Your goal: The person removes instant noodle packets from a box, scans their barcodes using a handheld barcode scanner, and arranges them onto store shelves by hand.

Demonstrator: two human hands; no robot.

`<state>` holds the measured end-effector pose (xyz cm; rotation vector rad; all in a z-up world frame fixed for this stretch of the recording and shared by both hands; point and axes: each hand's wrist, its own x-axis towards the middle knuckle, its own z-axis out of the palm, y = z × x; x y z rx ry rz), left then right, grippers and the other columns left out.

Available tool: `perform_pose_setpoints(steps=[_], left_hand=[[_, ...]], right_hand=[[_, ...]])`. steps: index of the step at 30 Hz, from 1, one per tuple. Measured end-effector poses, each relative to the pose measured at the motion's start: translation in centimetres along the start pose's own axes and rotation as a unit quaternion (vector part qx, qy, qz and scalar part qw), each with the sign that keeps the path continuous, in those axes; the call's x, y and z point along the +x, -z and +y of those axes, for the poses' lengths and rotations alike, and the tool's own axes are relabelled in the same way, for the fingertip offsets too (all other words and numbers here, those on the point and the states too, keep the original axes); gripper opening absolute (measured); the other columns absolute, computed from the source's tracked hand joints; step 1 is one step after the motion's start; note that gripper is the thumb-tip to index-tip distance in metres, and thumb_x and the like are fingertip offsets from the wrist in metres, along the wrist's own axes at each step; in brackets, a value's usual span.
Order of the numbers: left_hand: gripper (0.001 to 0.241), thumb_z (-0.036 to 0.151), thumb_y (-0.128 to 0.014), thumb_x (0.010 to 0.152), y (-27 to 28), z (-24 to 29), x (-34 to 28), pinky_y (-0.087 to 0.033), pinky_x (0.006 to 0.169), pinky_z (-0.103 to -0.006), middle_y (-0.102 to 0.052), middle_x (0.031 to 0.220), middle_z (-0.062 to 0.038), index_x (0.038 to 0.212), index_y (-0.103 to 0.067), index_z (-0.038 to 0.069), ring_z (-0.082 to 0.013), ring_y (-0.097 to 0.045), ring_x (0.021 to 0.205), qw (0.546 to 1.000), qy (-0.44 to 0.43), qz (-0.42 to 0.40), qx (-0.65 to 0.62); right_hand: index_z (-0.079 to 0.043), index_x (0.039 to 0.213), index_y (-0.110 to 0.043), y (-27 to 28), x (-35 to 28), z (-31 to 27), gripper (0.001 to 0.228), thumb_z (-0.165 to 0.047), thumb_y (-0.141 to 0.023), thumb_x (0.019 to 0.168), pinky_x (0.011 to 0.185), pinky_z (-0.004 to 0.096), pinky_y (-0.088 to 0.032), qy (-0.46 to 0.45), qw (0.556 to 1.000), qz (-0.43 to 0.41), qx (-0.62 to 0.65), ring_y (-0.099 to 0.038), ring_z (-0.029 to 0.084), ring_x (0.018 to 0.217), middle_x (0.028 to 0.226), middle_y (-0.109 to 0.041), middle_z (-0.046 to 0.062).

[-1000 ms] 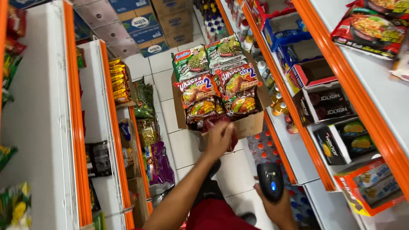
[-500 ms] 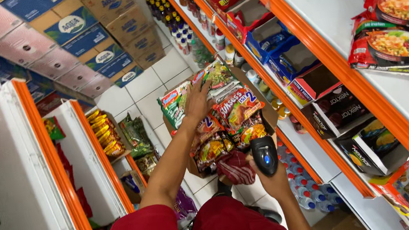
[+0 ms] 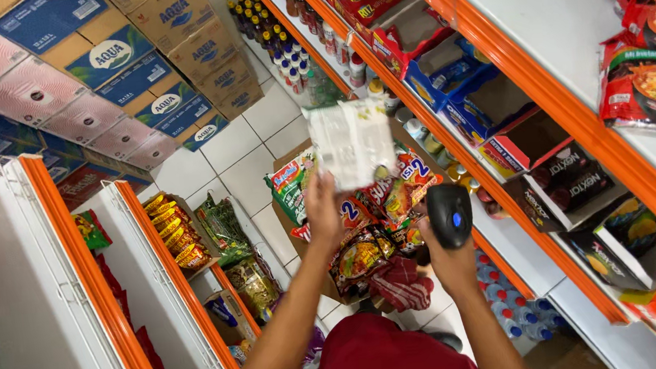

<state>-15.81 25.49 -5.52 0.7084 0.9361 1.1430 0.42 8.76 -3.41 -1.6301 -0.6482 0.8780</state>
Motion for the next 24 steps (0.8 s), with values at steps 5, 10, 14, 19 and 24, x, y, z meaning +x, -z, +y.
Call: perform_pose_setpoints(steps=[5,10,14,19,24], left_hand=[[0.050,0.022,-0.064,0.101,-2.2,-2.4,-7.9,-0.055,0.097,-0.0395,-0.065,0.128,-0.013,0.140,-0.042,0.001,-0.0218,-0.065,0.116,0.977,0.043,-0.160,-0.133],[0.059,0.021,-0.069,0.097,-0.3,-2.6,-7.3,-0.053,0.106,-0.0398,-0.064,0.131,-0.017,0.143,-0.039,-0.001,-0.0238,-0.065,0.122,0.960,0.072,-0.262,-0.070],[0.060,0.015,-0.077,0.090,-0.2,-0.5,-4.3,-0.054,0.098,-0.0384,-0.068,0.126,-0.017,0.142,-0.052,-0.004,-0.0232,-0.066,0.111,0.937,0.070,-0.277,0.200],[0.046,0.010,-0.072,0.096,-3.6,0.1,-5.5,-0.059,0.087,-0.0374,-0.069,0.124,-0.016,0.139,-0.057,-0.002,-0.0244,-0.069,0.106,0.965,0.123,-0.233,0.006],[0.049,0.012,-0.068,0.094,-5.8,0.6,-7.1,-0.067,0.085,-0.0420,-0.067,0.124,-0.012,0.141,-0.051,0.006,-0.0238,-0.071,0.105,0.965,0.128,-0.227,-0.034]], right_hand=[[-0.006,0.129,-0.062,-1.1,0.7,0.1,0.047,-0.023,-0.079,0.089,0.091,0.028,-0.052,-0.011,0.991,0.100,0.090,-0.064,0.011,0.104,0.117,-0.069,0.003],[-0.004,0.129,-0.064,2.7,1.2,-1.2,0.051,-0.010,-0.085,0.083,0.085,0.031,-0.053,-0.011,0.981,0.074,0.178,-0.064,0.015,0.097,0.108,-0.067,0.005],[-0.005,0.126,-0.064,6.4,1.1,-2.9,0.050,-0.007,-0.084,0.080,0.086,0.030,-0.054,0.015,0.999,0.034,0.039,-0.065,0.013,0.098,0.109,-0.070,0.002],[-0.001,0.126,-0.065,6.5,0.2,-1.7,0.042,-0.006,-0.081,0.088,0.083,0.034,-0.057,0.014,0.981,0.067,0.182,-0.067,0.018,0.093,0.104,-0.070,0.007],[-0.002,0.126,-0.060,6.0,-1.8,-1.8,0.051,0.002,-0.081,0.079,0.076,0.032,-0.058,-0.008,0.982,0.070,0.175,-0.069,0.016,0.089,0.103,-0.070,0.006]])
